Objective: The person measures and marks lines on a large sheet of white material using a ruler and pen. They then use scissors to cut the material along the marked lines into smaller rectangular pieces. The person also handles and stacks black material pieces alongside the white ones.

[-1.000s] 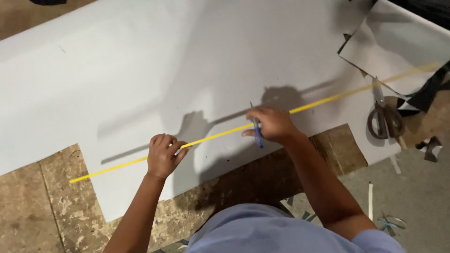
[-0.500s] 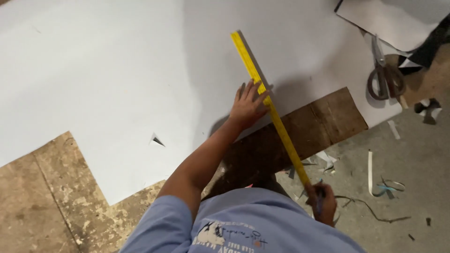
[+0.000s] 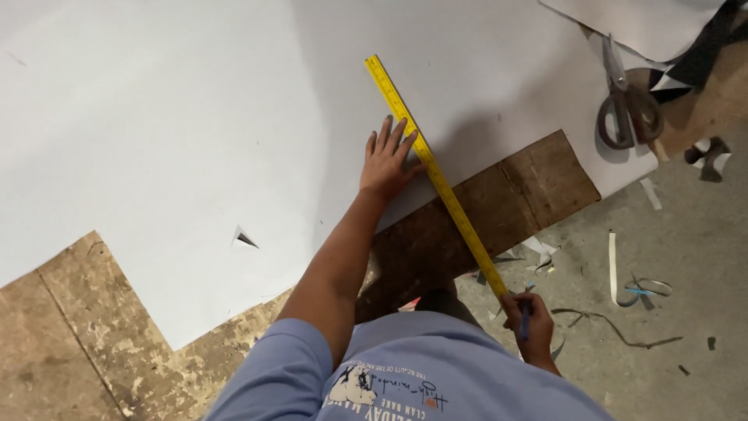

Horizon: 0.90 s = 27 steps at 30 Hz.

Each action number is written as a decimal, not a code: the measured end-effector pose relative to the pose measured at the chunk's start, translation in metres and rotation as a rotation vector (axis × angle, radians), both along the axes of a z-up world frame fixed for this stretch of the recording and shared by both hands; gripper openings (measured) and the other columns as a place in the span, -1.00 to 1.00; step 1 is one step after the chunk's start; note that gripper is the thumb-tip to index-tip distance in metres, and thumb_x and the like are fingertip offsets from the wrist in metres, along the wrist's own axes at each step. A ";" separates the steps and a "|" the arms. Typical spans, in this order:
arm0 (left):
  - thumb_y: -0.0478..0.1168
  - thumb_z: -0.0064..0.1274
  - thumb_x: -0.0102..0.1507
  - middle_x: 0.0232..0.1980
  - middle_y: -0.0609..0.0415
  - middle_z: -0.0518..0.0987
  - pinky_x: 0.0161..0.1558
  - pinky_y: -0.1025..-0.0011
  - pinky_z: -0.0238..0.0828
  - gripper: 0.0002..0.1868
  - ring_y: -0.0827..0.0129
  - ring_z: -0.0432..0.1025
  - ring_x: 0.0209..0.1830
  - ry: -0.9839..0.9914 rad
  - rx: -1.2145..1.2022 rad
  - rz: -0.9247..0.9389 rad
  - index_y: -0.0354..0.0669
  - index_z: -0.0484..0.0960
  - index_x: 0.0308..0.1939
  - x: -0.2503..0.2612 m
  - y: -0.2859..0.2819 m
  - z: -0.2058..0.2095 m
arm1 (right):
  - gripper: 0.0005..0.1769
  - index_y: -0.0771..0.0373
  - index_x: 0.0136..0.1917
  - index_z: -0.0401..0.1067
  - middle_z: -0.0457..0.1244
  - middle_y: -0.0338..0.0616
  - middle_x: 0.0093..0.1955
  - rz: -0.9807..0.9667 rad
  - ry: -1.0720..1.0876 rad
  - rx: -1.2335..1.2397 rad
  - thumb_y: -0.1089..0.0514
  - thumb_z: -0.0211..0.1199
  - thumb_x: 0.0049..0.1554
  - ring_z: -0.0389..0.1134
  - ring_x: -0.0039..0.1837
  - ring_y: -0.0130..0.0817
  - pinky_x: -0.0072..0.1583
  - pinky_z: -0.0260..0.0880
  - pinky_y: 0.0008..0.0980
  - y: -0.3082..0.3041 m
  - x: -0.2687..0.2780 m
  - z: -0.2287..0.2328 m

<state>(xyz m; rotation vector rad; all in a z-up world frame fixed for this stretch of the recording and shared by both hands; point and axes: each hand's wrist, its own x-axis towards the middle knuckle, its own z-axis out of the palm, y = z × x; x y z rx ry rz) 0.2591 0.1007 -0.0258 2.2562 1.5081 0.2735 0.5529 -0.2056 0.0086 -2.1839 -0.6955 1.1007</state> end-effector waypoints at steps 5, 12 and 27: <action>0.27 0.08 0.33 0.68 -0.08 -0.07 0.56 -0.13 -0.33 -0.19 0.01 -0.34 0.69 -0.027 0.043 0.010 0.02 0.24 0.54 0.000 0.001 -0.011 | -0.71 0.29 -0.07 0.42 0.29 -0.03 -0.38 0.019 -0.055 -0.079 0.06 0.41 0.13 0.29 -0.40 -0.25 -0.27 0.32 -0.25 -0.004 0.011 0.002; 0.27 0.18 0.28 0.67 -0.08 -0.02 0.53 -0.22 -0.18 -0.19 -0.06 -0.31 0.69 -0.057 0.133 0.013 0.01 0.33 0.49 -0.002 0.001 -0.017 | -0.74 0.28 -0.08 0.45 0.27 -0.07 -0.30 -0.035 -0.012 -0.043 0.11 0.46 0.10 0.28 -0.30 -0.30 -0.27 0.46 -0.25 -0.006 0.019 -0.012; 0.49 0.07 0.19 0.69 0.12 -0.03 0.57 -0.14 -0.08 -0.13 -0.05 -0.14 0.68 0.029 0.075 0.069 0.36 0.25 0.48 -0.002 0.006 -0.044 | -0.68 0.30 0.02 0.42 0.39 0.03 -0.17 0.641 -0.048 0.592 -0.03 0.18 0.40 0.43 -0.21 -0.15 -0.10 0.43 -0.09 0.325 -0.067 -0.028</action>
